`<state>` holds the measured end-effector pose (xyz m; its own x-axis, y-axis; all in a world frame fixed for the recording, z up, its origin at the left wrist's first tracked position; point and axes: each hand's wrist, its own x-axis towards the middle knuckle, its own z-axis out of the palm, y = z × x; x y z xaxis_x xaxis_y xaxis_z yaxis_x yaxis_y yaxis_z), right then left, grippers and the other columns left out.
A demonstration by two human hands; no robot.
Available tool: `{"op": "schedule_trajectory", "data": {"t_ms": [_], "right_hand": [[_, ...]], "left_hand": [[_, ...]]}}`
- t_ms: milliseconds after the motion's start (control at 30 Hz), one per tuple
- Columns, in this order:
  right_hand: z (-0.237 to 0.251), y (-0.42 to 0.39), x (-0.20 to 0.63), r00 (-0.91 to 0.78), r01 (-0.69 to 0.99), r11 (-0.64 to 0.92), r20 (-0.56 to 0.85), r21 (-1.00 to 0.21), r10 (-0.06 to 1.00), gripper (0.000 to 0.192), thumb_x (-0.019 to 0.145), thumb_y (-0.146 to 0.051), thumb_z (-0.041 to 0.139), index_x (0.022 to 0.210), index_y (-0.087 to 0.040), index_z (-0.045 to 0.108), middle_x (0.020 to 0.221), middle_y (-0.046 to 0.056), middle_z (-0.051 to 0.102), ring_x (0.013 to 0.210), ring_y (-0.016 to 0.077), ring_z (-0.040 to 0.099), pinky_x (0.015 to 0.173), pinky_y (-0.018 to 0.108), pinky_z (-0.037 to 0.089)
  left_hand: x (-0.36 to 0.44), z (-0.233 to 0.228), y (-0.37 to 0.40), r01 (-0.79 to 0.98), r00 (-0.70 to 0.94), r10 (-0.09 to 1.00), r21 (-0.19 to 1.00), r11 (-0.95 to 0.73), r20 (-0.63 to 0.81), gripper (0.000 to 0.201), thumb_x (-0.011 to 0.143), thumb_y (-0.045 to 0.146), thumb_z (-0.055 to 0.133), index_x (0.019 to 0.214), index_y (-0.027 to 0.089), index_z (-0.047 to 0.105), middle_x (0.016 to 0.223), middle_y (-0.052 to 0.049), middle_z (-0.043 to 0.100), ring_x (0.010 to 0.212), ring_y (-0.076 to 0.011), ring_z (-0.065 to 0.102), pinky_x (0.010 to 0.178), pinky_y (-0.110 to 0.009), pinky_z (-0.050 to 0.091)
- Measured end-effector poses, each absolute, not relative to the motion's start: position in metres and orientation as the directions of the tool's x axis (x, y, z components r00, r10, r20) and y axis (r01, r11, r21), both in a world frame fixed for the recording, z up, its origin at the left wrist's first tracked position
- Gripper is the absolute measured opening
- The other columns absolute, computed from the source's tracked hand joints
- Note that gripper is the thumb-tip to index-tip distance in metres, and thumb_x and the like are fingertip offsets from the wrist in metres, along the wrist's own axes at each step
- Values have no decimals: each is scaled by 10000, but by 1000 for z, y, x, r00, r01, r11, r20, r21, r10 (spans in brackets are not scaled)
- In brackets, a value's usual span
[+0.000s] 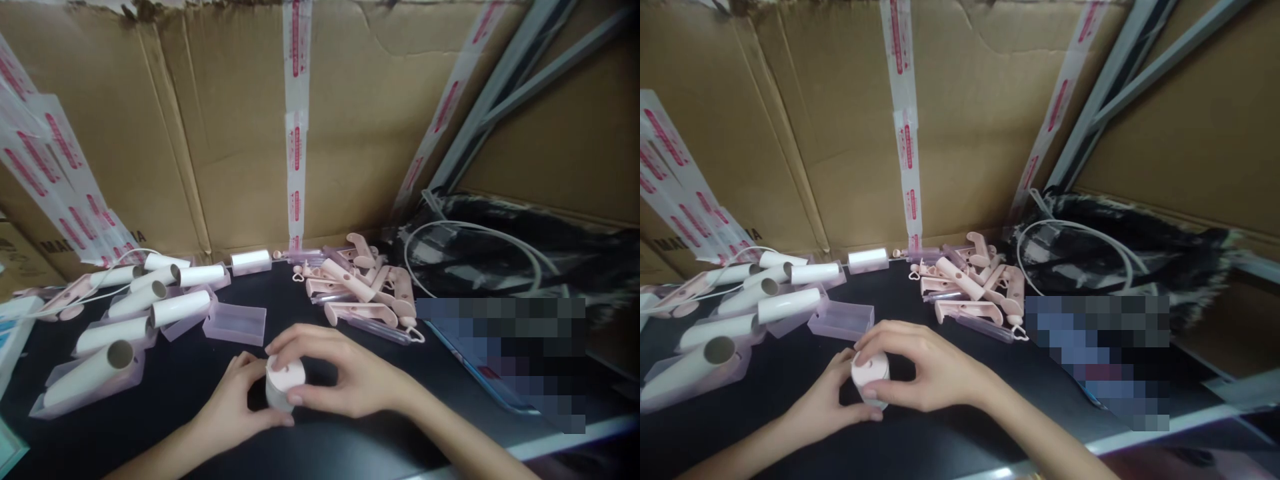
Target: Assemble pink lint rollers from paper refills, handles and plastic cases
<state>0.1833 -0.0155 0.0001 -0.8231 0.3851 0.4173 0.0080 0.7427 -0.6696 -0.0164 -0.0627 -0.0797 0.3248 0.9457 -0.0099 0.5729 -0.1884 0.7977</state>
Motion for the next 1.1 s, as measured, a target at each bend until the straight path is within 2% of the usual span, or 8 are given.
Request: {"op": "schedule_trajectory", "data": {"t_ms": [267,400,500,633,800,867,967,1100], "right_hand": [[-15,-15,179,-836,-28,776,441,-631,328,240,829,-229,534,1054,-156,492,1148,134,549,1060,184,545,890,335,450],[-43,-10,168,-771,-99,853,582,-512,259,287,880,-323,402,1129,-182,409,1138,141,565,1069,214,555,872,391,463],[-58,-9,163,-709,-91,925,677,-368,199,389,910,-362,297,1228,-181,430,1107,130,593,1050,199,582,831,336,484],[-64,-10,162,-650,16,979,742,-202,164,475,844,-432,443,1259,-202,462,1164,120,601,974,180,632,720,255,511],[-61,-12,161,-622,75,975,755,-208,209,421,820,-261,511,1236,-198,487,1135,97,636,917,145,658,714,217,522],[-61,-13,161,-628,63,977,753,-203,197,468,830,-251,504,1287,-176,437,1159,114,628,1014,155,625,758,225,521],[-61,-12,162,-644,62,984,747,-166,167,573,873,-302,472,1390,-132,295,1231,149,582,1193,180,506,919,291,466],[-66,-11,165,-683,122,988,714,-94,152,635,930,-442,308,1449,-114,147,1394,186,408,1312,232,350,1055,421,306]], "left_hand": [[-17,-83,-63,570,322,947,798,-197,3,494,649,461,725,1089,254,634,1161,-70,588,1092,-312,469,949,-470,369],[-17,-85,-65,556,319,947,803,-213,31,476,673,420,715,1112,261,620,1182,-62,585,1119,-306,468,967,-479,368],[-17,-89,-67,558,300,952,799,-224,58,456,680,419,709,1093,245,623,1175,-68,582,1117,-302,474,970,-493,367],[-17,-88,-65,544,332,939,795,-268,88,401,697,414,693,1046,224,636,1112,-80,603,1072,-297,506,939,-485,397],[-16,-88,-65,550,346,934,787,-279,89,436,731,358,668,1130,217,560,1151,-83,586,1070,-285,531,919,-468,432],[-17,-94,-69,535,337,934,793,-291,115,513,752,367,648,1203,202,467,1218,-103,543,1126,-280,515,948,-464,430],[-18,-107,-76,537,278,930,764,-358,240,626,773,384,627,1273,178,310,1279,-149,472,1176,-273,499,956,-442,450],[-19,-112,-80,626,309,853,586,-515,421,605,792,358,616,1282,221,290,1265,-149,483,1174,-293,508,951,-448,466]]}}
